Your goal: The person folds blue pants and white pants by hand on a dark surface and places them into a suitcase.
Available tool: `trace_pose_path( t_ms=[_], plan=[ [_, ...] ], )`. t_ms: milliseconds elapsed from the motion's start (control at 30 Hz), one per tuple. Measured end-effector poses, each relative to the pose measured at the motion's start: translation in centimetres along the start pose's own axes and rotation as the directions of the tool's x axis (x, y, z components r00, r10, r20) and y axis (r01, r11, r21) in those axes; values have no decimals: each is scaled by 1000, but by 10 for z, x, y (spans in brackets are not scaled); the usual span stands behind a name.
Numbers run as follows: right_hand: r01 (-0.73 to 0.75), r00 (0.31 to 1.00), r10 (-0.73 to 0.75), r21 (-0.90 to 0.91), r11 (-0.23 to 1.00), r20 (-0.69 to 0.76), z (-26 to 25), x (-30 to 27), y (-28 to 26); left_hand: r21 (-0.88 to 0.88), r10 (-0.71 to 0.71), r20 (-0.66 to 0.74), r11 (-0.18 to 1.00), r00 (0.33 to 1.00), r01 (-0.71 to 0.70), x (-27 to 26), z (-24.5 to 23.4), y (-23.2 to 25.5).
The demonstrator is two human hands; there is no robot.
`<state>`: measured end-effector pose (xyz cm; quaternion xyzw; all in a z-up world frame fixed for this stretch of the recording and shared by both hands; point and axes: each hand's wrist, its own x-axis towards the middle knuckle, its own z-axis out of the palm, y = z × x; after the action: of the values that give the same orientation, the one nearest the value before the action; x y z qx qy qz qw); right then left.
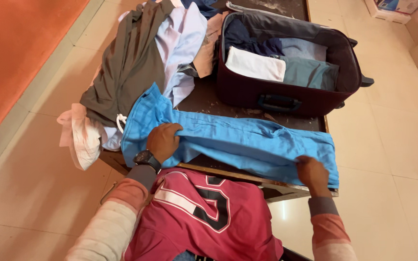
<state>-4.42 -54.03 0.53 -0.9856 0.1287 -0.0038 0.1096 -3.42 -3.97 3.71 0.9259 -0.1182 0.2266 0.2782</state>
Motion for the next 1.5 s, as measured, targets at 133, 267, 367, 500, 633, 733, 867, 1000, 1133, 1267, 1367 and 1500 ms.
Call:
trace_pose_path(
  t_ms=[133, 267, 367, 500, 633, 733, 867, 1000, 1133, 1267, 1367, 1500],
  plan=[
    [9, 894, -47, -87, 996, -446, -13, -2, -1, 35, 4, -128, 999, 992, 0, -1, 4, 4],
    [-49, 890, 136, 205, 977, -434, 5, 7, -3, 7, -292, -62, 956, 954, 293, 1, 16, 9],
    [67, 954, 100, 524, 849, -283, 33, 16, -5, -50, -336, 99, 938, 937, 342, -3, 30, 8],
    [297, 953, -257, 340, 892, -159, 60, 12, -17, -87, 57, -27, 994, 998, -59, -15, 38, 15],
    [416, 886, -441, 179, 892, 141, 58, -2, -42, 318, -150, 290, 947, 945, 53, -21, 39, 26],
    [434, 881, -441, 78, 897, 169, 46, -20, -55, 375, -412, 522, 897, 747, 233, -25, 43, 17],
    [447, 894, -447, 105, 889, -24, 43, -29, -63, 391, -331, 385, 904, 861, 173, -36, 62, -4],
    [422, 905, -423, -38, 906, -34, 56, -24, -57, 435, -193, 281, 899, 940, 55, -42, 81, -43],
    [253, 964, -226, 223, 941, -139, 44, -8, -53, 350, -238, 360, 931, 902, 106, -29, 59, -45],
    [132, 977, -187, 395, 909, 103, 23, 11, -22, 229, -330, 308, 936, 893, 267, -6, 32, -31],
    [110, 917, -279, 492, 864, 284, 32, 18, 7, 48, -230, 525, 969, 819, 242, -7, 22, -46],
    [176, 743, -370, 370, 912, 558, 26, 15, 3, 18, -166, 896, 940, 412, 341, -20, 13, -66]
  ],
)
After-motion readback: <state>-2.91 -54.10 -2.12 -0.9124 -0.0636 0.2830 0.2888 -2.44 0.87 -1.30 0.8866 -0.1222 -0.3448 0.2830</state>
